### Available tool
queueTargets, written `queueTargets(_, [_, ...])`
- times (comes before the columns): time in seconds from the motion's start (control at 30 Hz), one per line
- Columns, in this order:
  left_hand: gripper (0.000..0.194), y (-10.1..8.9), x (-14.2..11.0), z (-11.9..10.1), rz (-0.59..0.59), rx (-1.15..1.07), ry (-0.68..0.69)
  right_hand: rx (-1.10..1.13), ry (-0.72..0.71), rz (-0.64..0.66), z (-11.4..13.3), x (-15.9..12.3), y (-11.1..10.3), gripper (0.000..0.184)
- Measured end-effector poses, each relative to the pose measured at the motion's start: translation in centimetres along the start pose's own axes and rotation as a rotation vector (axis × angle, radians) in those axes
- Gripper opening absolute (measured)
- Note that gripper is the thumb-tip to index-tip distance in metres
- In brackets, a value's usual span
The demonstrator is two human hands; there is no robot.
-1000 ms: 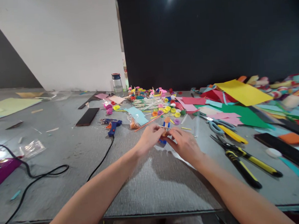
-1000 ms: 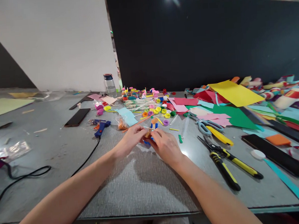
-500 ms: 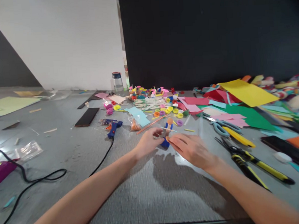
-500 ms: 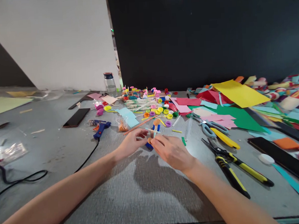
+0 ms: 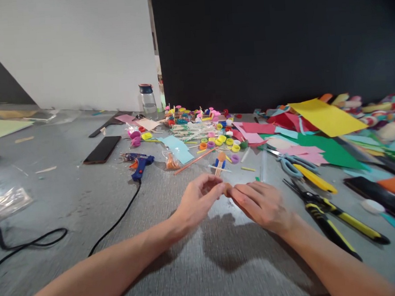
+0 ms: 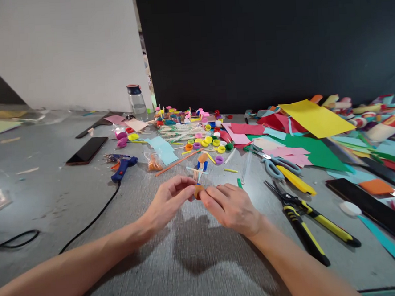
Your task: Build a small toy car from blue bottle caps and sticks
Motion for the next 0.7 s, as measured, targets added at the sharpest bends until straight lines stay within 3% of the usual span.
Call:
queueTargets(0.13, [0.014, 0.8, -0.1, 0.7, 0.036, -0.122, -0.127, 0.120, 0.067, -0.008, -0.1, -0.3, 0.4, 0.025])
queueTargets(0.23, [0.016, 0.6, 0.1, 0.8, 0.027, -0.139, -0.127, 0.281, 0.275, -0.009, -1.2, -1.0, 1.6, 0.033])
queueTargets(0.33, [0.012, 0.4, 0.3, 0.6, -0.007, -0.133, -0.098, 0.431, 0.420, -0.015, -1.9, -1.4, 2.5, 0.028])
queueTargets(0.7, [0.005, 0.7, 0.3, 0.3, -0.012, -0.124, -0.087, 0.629, 0.444, -0.022, -1.8, -1.4, 2.6, 0.029])
Point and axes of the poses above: each hand's wrist, its own x-axis towards the middle knuckle, its own y-axis out of the palm, z = x × y, the point moved 7 cm from there along x, towards the middle knuckle, and after that the axes turned 6 degrees about -x, right-handed, at the moved point
